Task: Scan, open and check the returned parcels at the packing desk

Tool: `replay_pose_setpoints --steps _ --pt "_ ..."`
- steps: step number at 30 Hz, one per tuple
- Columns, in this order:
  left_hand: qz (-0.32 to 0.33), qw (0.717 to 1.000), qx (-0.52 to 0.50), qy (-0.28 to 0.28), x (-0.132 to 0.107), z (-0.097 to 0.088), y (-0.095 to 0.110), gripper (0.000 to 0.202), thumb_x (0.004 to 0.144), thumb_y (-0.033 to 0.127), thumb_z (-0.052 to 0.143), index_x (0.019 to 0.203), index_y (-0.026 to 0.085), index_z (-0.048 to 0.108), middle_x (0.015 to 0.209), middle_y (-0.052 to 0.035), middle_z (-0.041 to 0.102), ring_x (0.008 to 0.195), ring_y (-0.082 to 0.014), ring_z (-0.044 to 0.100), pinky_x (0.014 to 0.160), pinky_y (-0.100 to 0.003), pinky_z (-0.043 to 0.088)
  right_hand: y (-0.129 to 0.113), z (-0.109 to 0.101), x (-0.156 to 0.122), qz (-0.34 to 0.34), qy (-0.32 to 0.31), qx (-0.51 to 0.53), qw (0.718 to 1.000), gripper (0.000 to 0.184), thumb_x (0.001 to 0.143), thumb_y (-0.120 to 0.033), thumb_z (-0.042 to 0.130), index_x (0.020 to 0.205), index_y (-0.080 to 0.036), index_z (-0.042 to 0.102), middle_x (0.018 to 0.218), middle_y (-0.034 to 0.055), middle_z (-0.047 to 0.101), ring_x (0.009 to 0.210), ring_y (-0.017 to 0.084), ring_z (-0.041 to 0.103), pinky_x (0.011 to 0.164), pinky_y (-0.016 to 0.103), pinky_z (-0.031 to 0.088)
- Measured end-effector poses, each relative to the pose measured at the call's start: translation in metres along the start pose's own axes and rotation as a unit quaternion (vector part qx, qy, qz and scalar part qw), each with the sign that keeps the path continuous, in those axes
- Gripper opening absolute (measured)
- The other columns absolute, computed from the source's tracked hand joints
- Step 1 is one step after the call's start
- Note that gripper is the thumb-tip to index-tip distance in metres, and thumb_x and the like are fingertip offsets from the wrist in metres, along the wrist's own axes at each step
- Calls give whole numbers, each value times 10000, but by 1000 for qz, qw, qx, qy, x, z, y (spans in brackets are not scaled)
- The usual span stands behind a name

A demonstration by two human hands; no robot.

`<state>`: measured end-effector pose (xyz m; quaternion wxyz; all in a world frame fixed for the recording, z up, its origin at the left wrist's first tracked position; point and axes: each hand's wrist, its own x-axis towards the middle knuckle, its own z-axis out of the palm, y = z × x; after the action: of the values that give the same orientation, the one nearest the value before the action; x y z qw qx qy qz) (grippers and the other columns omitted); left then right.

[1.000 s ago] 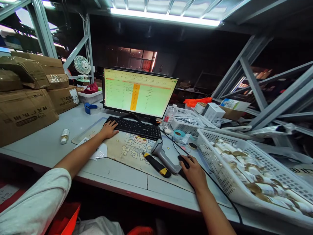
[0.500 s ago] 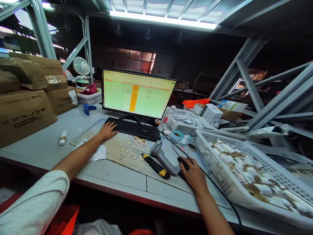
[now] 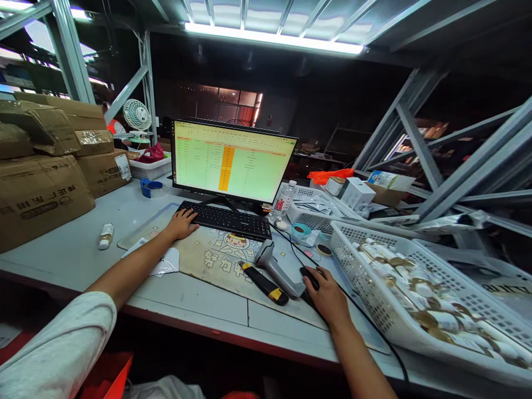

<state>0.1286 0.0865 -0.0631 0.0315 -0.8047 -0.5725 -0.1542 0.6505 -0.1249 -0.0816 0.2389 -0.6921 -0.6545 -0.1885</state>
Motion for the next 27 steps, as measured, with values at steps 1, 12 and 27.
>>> replay_pose_setpoints --steps 1,12,27 --pt "0 1000 0 0 0 0 0 695 1021 599 383 1607 225 407 1692 -84 320 1552 -378 262 1257 -553 239 0 0 0 1 0 0 1000 487 983 -521 443 1267 -243 726 1319 113 643 1101 298 692 894 433 612" --pt "9 999 -2 -34 2 -5 2 622 1028 579 381 1602 342 407 1727 -40 232 1571 -408 197 1216 -637 280 -3 -3 0 16 -21 -2 1000 517 984 -532 425 1305 -244 710 1347 114 630 1115 310 690 821 440 626" --pt "11 1000 -20 7 -3 -1 3 608 1026 539 439 1581 293 454 1690 -64 328 1559 -393 243 1248 -613 228 3 -2 0 -9 -15 34 999 497 942 -538 464 1265 -277 737 1349 93 642 1124 306 698 883 451 616"
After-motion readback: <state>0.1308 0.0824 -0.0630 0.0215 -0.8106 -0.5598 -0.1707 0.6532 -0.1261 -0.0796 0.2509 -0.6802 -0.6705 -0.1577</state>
